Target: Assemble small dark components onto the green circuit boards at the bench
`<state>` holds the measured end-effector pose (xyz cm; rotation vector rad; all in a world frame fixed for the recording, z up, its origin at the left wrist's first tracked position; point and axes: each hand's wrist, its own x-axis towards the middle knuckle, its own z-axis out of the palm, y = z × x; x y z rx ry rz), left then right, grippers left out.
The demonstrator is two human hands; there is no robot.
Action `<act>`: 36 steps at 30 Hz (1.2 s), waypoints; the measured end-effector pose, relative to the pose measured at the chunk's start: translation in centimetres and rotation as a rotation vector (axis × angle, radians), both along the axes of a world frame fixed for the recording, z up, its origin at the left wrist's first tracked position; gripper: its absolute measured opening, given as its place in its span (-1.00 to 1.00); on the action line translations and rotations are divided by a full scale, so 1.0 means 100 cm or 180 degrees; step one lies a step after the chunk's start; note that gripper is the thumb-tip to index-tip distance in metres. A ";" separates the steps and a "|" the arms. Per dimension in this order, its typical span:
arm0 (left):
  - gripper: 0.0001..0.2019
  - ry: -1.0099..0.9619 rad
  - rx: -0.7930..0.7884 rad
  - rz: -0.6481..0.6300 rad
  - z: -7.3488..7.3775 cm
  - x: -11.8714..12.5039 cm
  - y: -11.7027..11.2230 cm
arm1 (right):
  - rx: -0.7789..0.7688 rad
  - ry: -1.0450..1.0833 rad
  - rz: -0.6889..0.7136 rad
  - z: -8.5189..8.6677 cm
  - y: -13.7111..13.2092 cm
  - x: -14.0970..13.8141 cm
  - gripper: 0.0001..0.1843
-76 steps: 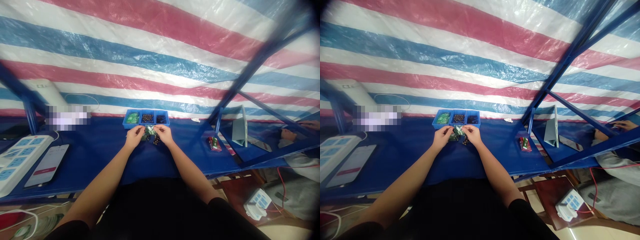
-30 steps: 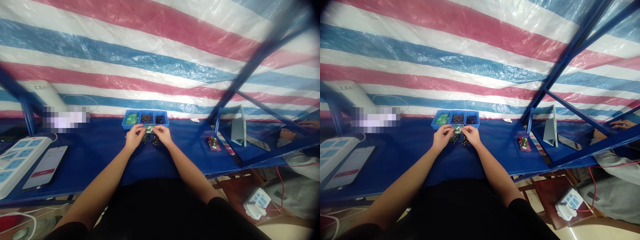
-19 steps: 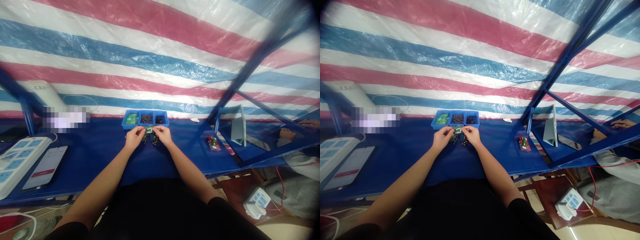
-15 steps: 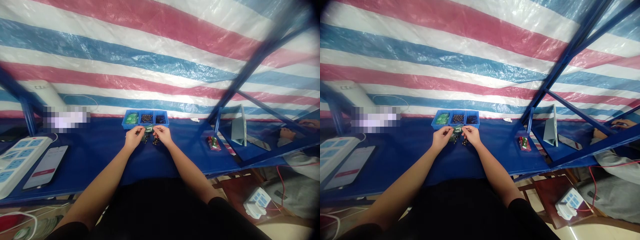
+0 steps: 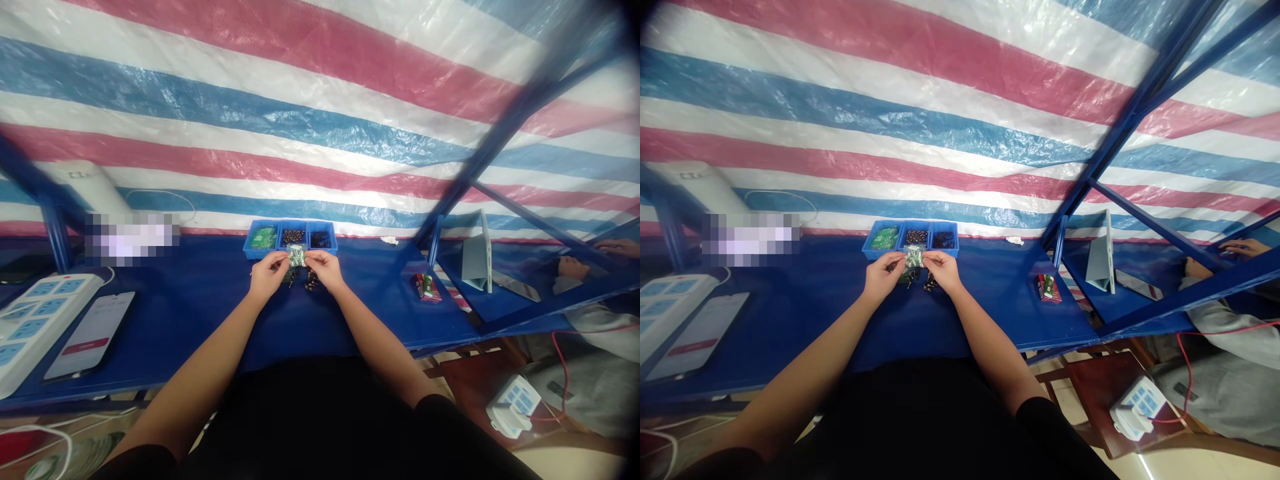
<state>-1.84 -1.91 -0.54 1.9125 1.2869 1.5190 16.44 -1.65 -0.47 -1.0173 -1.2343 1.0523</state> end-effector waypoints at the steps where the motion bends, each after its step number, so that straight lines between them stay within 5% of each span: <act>1: -0.72 0.0021 0.0033 0.0020 -0.001 0.000 0.001 | 0.0061 -0.0040 -0.0035 -0.002 0.001 0.000 -0.65; 24: -0.70 -0.0250 -0.0280 -0.0074 -0.010 -0.001 0.005 | 0.0314 -0.0330 -0.0164 -0.003 0.000 0.002 -0.58; 31: -0.75 0.0059 -0.0080 0.0006 -0.007 -0.002 0.005 | 0.0472 -0.0550 -0.0373 -0.001 -0.001 0.003 -0.71; 36: -0.73 0.0075 -0.0125 -0.0088 -0.007 -0.001 0.003 | 0.0261 -0.0155 -0.0235 0.000 0.000 0.003 -0.66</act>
